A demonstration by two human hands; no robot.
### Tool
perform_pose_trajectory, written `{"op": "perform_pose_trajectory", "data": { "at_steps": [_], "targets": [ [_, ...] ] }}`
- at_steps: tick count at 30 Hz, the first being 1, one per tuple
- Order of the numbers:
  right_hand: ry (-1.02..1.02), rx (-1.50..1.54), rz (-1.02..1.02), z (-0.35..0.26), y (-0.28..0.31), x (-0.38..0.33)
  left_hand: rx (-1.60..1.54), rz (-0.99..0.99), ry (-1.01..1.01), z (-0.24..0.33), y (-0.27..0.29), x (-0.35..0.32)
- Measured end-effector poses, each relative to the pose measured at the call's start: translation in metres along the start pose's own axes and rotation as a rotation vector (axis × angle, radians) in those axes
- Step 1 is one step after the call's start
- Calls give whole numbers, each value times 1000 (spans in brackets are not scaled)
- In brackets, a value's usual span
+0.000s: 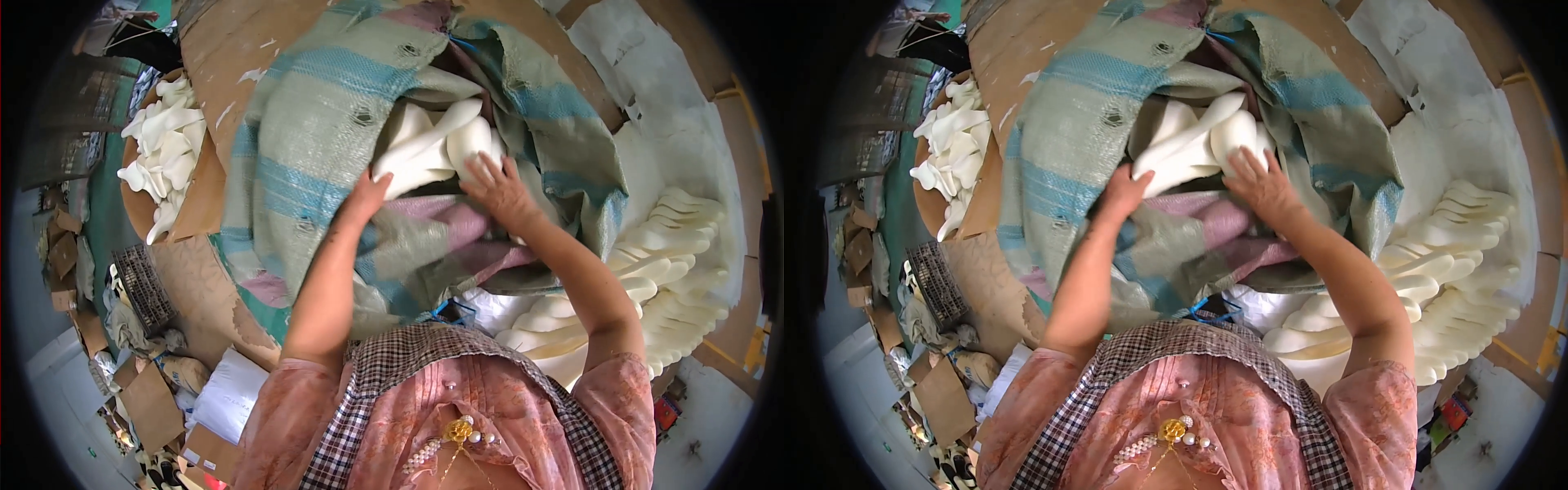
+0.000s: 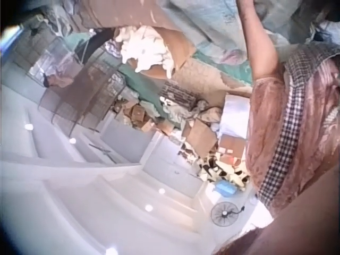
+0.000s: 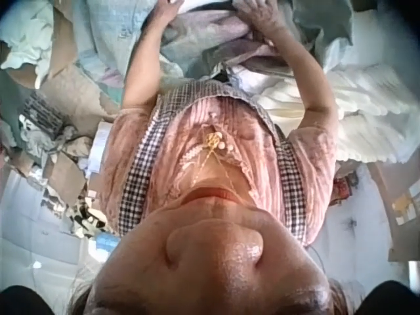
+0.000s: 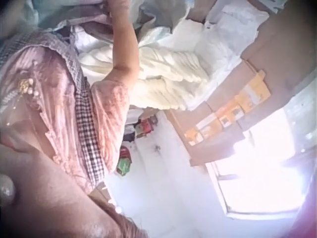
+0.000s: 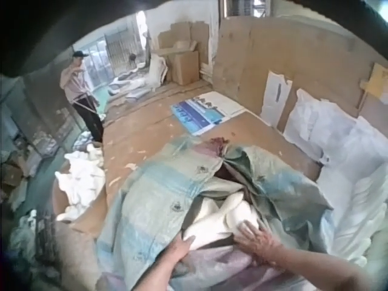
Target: Unpacking foam bicycle saddle components from a bag, arranging them on a workbench, and applying a spray coating.
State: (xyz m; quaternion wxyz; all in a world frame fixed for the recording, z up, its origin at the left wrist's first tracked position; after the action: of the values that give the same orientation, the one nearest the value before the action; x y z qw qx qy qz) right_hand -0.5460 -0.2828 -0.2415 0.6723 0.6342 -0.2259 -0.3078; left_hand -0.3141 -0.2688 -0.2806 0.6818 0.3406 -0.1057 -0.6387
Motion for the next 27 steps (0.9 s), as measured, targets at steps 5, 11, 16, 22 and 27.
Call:
{"op": "perform_pose_trajectory", "data": {
  "at_steps": [5, 11, 16, 22, 27],
  "targets": [
    [-4, 145, 72, -2, 52, 12, -248, -150, -317, 4, 71, -5],
    [-141, 680, 100, -34, 33, 22, -895, -23, 96, -16, 61, -40],
    [-288, 761, 50, -36, 47, 83, -1238, 353, -140, 21, 32, -34],
    [-373, 1030, 217, -24, 91, 105, -1022, 327, -662, 102, 51, -38],
    [-385, 1402, 257, -21, 60, 97, -329, 361, -477, 27, 45, -11]
  ]
}}
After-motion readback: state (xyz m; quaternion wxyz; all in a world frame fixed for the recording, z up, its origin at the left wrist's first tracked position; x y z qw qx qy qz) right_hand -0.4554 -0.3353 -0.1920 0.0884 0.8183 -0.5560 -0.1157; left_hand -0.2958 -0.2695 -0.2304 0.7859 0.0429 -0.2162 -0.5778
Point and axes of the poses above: each hand's wrist, its own x-axis towards the middle knuckle, its own y-axis out of the back of the hand, z = x × y, the point moved 9 cm from there along x, towards the middle knuckle, and after that the axes turned 13 degrees about -y, right-handed, at the moved point
